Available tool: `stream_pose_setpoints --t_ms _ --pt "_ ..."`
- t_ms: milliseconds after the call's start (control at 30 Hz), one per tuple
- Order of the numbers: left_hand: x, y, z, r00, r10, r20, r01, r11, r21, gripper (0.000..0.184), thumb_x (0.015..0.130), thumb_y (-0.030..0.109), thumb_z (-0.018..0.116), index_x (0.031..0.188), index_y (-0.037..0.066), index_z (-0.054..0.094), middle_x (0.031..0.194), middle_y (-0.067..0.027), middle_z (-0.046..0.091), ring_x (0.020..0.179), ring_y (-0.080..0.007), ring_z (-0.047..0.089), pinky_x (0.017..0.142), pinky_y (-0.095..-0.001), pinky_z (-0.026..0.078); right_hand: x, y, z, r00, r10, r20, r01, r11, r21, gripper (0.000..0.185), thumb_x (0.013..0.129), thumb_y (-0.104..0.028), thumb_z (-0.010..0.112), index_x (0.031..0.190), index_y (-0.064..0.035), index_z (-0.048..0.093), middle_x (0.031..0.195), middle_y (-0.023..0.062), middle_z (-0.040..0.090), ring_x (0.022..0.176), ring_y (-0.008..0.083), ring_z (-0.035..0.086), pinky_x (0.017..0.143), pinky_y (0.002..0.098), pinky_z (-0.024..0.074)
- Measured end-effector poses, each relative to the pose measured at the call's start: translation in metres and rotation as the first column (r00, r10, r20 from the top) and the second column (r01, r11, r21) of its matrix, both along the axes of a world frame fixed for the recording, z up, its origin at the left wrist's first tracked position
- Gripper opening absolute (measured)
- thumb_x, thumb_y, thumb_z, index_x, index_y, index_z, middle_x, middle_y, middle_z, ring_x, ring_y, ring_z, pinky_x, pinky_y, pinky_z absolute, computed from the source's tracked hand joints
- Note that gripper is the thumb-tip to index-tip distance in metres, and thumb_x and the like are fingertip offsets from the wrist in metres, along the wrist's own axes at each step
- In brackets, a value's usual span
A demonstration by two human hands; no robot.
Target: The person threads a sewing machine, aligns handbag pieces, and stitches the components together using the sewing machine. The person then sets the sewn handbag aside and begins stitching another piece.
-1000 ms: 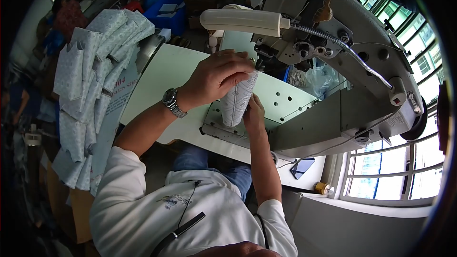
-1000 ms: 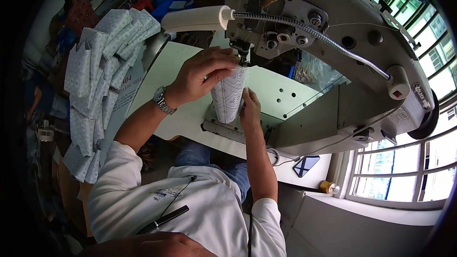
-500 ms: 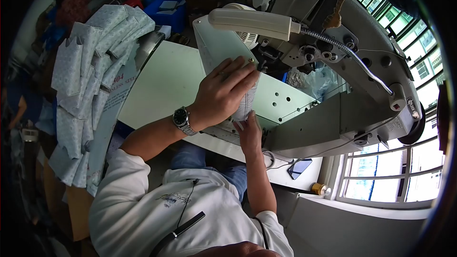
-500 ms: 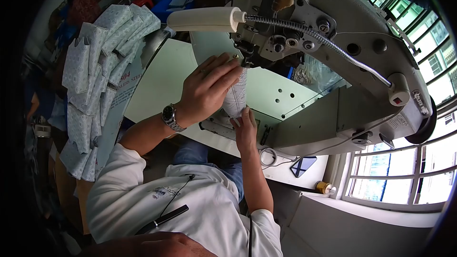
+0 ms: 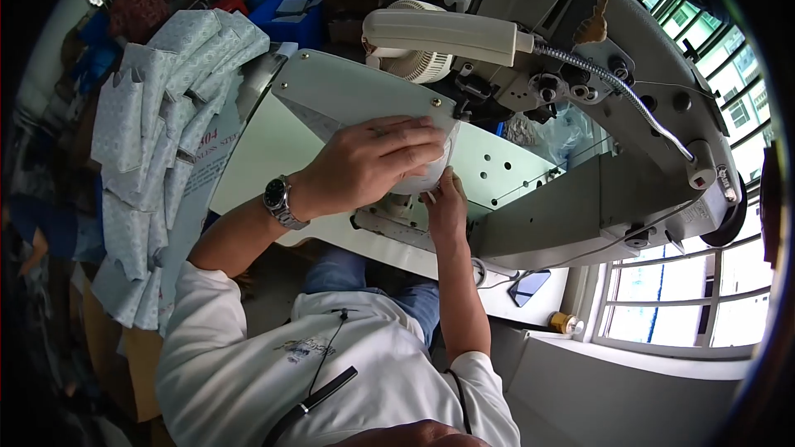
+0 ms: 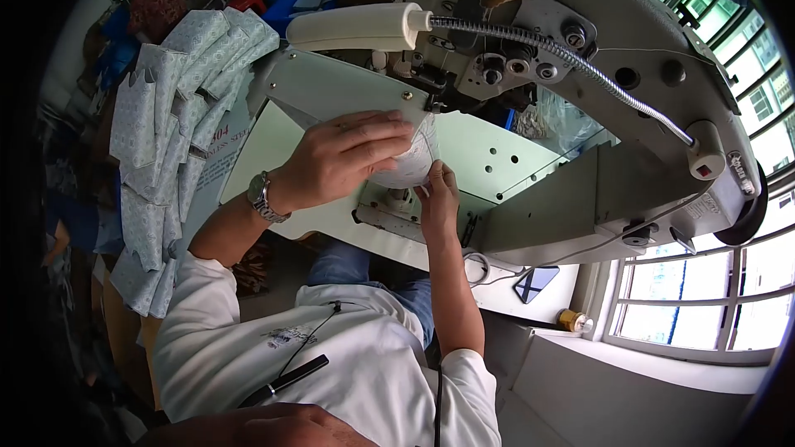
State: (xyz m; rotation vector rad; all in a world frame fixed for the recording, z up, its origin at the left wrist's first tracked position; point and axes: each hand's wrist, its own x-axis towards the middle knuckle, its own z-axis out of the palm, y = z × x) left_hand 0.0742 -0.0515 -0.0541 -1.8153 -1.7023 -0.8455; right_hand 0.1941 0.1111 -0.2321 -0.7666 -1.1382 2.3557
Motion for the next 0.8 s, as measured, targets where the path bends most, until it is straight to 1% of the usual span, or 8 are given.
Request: stream_pose_setpoints --t_ms 33,100,167,300,367,467,700,800 --pt "-0.008 -0.002 0.002 0.997 -0.066 0.033 0.067 0.997 -0.023 0.044 0.079 0.011 0.085 0.121 0.009 0.073 0.13 -0.0043 0.071 0.124 -0.0249 0.067 0.104 -0.0393 0.056 -0.001 0.0 0.0 1.0 -0.012 0.0 0.012 1.0 -0.008 0.038 0.111 -0.045 0.049 0.134 -0.0156 0.055 0.121 -0.0038 0.061 0.106 0.0109 0.055 0.093 0.0354 0.041" --pt "-0.011 0.0 0.002 0.989 -0.133 0.066 0.136 0.99 -0.043 0.041 0.079 0.011 0.085 0.119 0.01 0.074 0.127 -0.0033 0.072 0.122 -0.0248 0.068 0.102 -0.039 0.058 -0.001 0.001 0.002 1.0 -0.005 -0.011 0.005 1.0 -0.001 0.046 0.108 -0.045 0.057 0.136 -0.0079 0.053 0.118 0.0035 0.063 0.107 0.0146 0.059 0.097 0.0352 0.0473" --pt "-0.011 0.004 0.002 0.991 -0.132 0.011 0.132 0.991 -0.003 0.037 0.08 0.01 0.084 0.116 0.009 0.074 0.125 -0.0035 0.073 0.119 -0.0243 0.07 0.1 -0.0386 0.059 -0.003 0.002 0.006 1.0 -0.006 -0.017 0.006 1.0 -0.005 0.046 0.108 -0.045 0.057 0.135 -0.0081 0.053 0.117 0.0029 0.063 0.107 0.0141 0.059 0.097 0.0348 0.0471" --pt "-0.009 0.009 0.006 0.993 -0.105 0.044 0.105 0.994 0.004 0.033 0.08 0.01 0.084 0.112 0.009 0.075 0.122 -0.0028 0.074 0.117 -0.0237 0.07 0.098 -0.0381 0.059 -0.002 0.002 0.006 0.999 0.035 -0.02 -0.036 0.999 -0.019 0.045 0.109 -0.048 0.055 0.132 -0.0089 0.056 0.116 0.0005 0.063 0.104 0.012 0.059 0.095 0.0336 0.0468" --pt "-0.015 0.011 0.007 0.996 -0.086 0.009 0.086 0.996 -0.035 0.03 0.08 0.007 0.083 0.108 0.01 0.074 0.119 -0.0022 0.074 0.116 -0.0232 0.07 0.096 -0.0378 0.06 -0.001 -0.003 0.01 1.0 0.023 -0.015 -0.024 0.998 -0.05 0.044 0.109 -0.048 0.055 0.13 -0.0092 0.057 0.113 -0.0002 0.064 0.103 0.0113 0.059 0.094 0.0331 0.0467" --pt "-0.02 0.016 0.011 0.994 -0.107 0.008 0.107 0.994 0.001 0.029 0.078 0.005 0.083 0.105 0.011 0.074 0.117 -0.0021 0.074 0.113 -0.0235 0.071 0.095 -0.0375 0.06 0.002 -0.005 0.01 1.0 0.012 -0.012 -0.013 0.996 -0.09 0.042 0.108 -0.047 0.056 0.126 -0.0094 0.059 0.109 -0.0014 0.065 0.1 0.01 0.06 0.09 0.0318 0.0471" --pt "-0.033 0.029 0.015 0.992 -0.117 0.044 0.117 0.993 0.002 0.028 0.079 0.003 0.081 0.105 0.012 0.074 0.115 -0.0024 0.074 0.107 -0.0237 0.072 0.092 -0.0374 0.061 0.001 -0.009 0.003 0.999 -0.004 -0.034 -0.001 0.991 -0.135 0.038 0.107 -0.045 0.059 0.116 -0.0085 0.059 0.103 -0.0022 0.066 0.09 0.0091 0.063 0.078 0.0281 0.0501" --pt "-0.037 0.031 0.02 0.99 -0.132 0.057 0.134 0.99 -0.034 0.028 0.082 0.004 0.081 0.108 0.011 0.074 0.113 -0.0038 0.074 0.106 -0.0231 0.072 0.089 -0.0364 0.061 0.003 -0.009 0.0 0.998 0.012 -0.055 -0.02 0.989 -0.148 0.038 0.108 -0.044 0.059 0.119 -0.0078 0.059 0.106 -0.0009 0.067 0.092 0.0099 0.065 0.08 0.0291 0.0516"
